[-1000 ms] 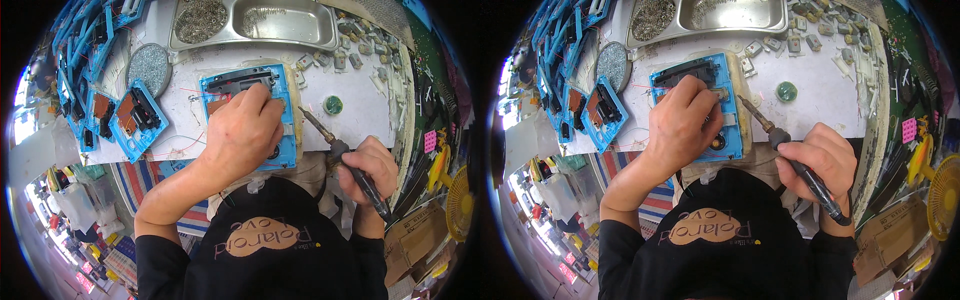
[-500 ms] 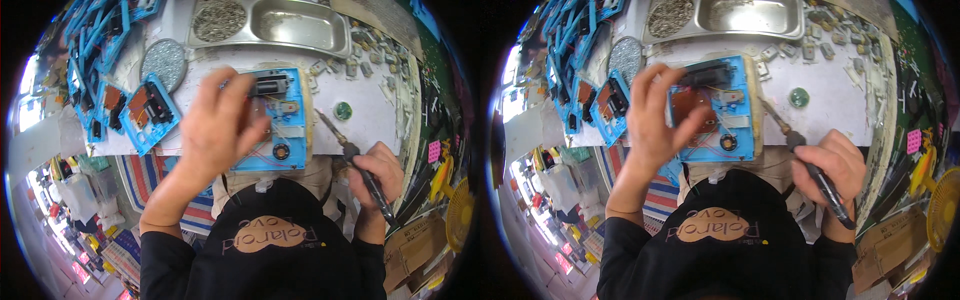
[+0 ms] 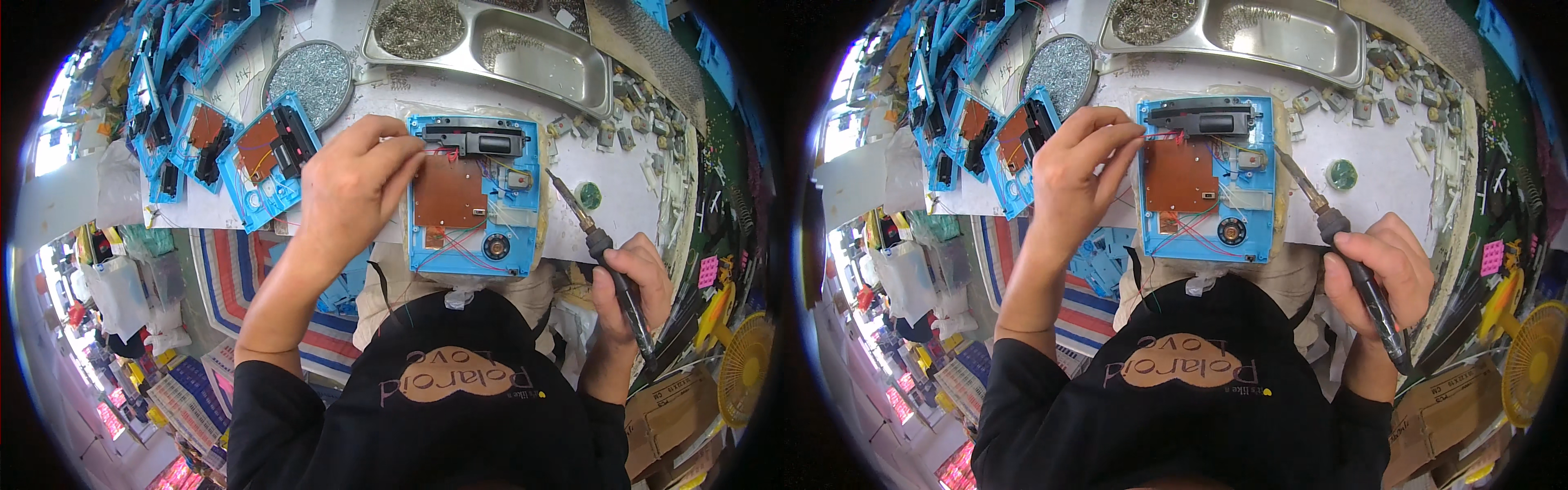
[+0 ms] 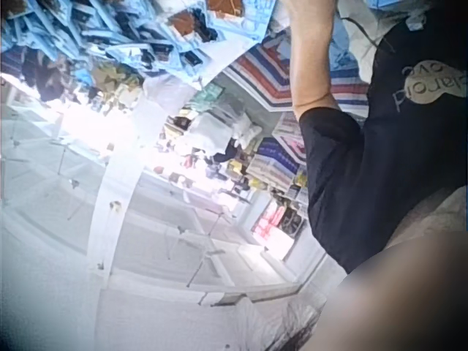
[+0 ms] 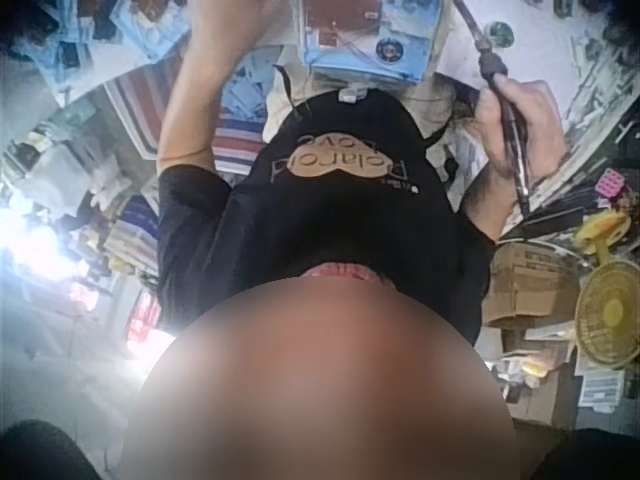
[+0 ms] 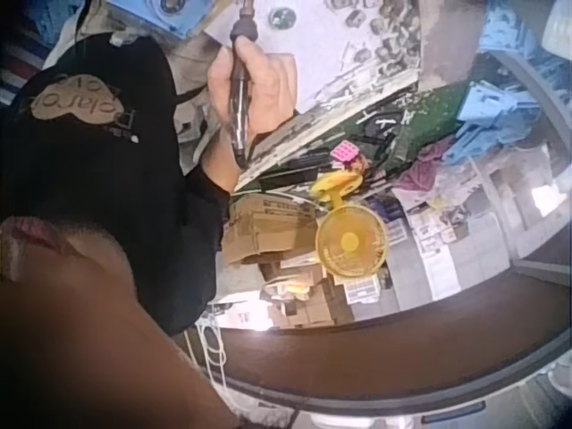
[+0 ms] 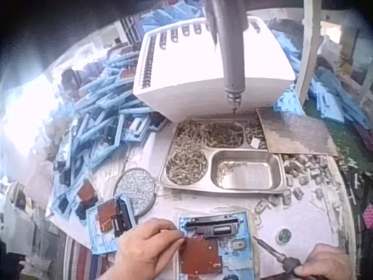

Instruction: Assemble and solder components of a blue plastic electronic device.

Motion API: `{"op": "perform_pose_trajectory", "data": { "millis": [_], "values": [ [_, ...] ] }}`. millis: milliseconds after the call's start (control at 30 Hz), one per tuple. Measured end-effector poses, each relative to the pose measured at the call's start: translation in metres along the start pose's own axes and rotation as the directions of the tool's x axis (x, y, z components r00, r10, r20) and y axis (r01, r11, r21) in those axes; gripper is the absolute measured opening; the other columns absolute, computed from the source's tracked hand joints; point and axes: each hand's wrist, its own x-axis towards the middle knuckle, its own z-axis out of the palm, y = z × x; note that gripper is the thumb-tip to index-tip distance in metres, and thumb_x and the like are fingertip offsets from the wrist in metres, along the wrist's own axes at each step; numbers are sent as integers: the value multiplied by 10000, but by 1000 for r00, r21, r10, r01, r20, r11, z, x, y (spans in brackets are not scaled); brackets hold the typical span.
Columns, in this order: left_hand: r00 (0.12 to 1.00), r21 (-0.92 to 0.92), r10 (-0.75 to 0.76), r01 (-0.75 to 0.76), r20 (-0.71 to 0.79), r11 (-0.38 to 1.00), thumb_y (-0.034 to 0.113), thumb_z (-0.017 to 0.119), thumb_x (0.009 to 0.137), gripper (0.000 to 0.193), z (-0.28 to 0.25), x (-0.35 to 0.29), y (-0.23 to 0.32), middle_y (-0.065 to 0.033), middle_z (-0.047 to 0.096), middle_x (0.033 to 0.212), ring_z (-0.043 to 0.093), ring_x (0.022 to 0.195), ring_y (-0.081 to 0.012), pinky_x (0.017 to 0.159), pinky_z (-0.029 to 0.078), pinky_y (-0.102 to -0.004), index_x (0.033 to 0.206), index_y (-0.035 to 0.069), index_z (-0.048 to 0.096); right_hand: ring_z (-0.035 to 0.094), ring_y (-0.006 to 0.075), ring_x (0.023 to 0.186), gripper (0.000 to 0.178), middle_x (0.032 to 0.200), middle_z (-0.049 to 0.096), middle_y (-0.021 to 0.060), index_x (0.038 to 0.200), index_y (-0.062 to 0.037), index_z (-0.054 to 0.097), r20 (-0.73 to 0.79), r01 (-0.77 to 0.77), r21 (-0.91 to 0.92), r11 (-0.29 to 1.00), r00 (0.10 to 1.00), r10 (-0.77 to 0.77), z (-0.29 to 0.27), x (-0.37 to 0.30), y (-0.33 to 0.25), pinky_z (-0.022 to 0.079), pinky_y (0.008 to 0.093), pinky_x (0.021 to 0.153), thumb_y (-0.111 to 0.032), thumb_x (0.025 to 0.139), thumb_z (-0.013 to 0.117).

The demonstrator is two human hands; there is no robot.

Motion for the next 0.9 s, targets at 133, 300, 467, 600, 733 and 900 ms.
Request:
{"op": "perform_pose_trajectory", "data": {
  "millis": [133, 300, 467, 600, 733, 900],
  "values": [
    [990, -401, -117, 75, -83, 913, -14, 741, 862, 139, 26, 0, 16, -71, 746, 958, 689, 780, -101, 652, 535, -218, 1000, 3, 738, 580, 183, 693, 345, 827, 643, 110, 1157, 32, 637, -64, -109, 121, 987, 991, 117, 13, 4, -2, 463, 288, 628, -8, 840, 767],
    [892, -716, -440, 372, 100, 591, 26, 746, 889, 83, 45, -2, 33, -54, 730, 848, 690, 694, -77, 597, 537, -223, 960, -11, 726, 684, 186, 995, 476, 1095, 691, 134, 1323, 34, 581, -78, -261, 391, 882, 946, 315, 50, 29, -13, 548, 308, 891, 30, 875, 740],
    [902, -644, -421, 379, 97, 665, 42, 766, 872, 103, 42, -2, 29, -66, 720, 767, 707, 651, -99, 571, 544, -238, 952, -10, 727, 696, 177, 1016, 542, 1105, 698, 104, 1353, -28, 589, -45, -181, 296, 938, 978, 203, 80, 70, -3, 550, 297, 894, 76, 836, 717],
    [932, -612, -354, 326, 79, 721, 53, 771, 870, 115, 39, 1, 27, -81, 722, 783, 713, 656, -121, 581, 552, -248, 959, -7, 728, 713, 166, 949, 563, 1078, 700, 106, 1341, -49, 608, -30, -174, 313, 933, 981, 193, 93, 80, 3, 555, 277, 853, 104, 807, 697],
    [937, -621, -343, 308, 68, 721, 58, 768, 876, 112, 39, 1, 27, -83, 724, 800, 715, 658, -123, 584, 556, -252, 962, -2, 730, 717, 161, 913, 546, 1059, 700, 103, 1321, -44, 623, -35, -189, 339, 922, 976, 213, 96, 78, 7, 563, 274, 828, 118, 804, 696],
    [965, -521, -263, 232, 16, 821, 73, 751, 878, 108, 40, 1, 25, -121, 724, 837, 730, 724, -232, 640, 567, -323, 954, 3, 720, 714, 167, 893, 546, 1044, 699, 110, 1304, -35, 634, -59, -129, 327, 936, 986, 156, 97, 71, 9, 567, 273, 820, 140, 791, 697]
  ]
}}
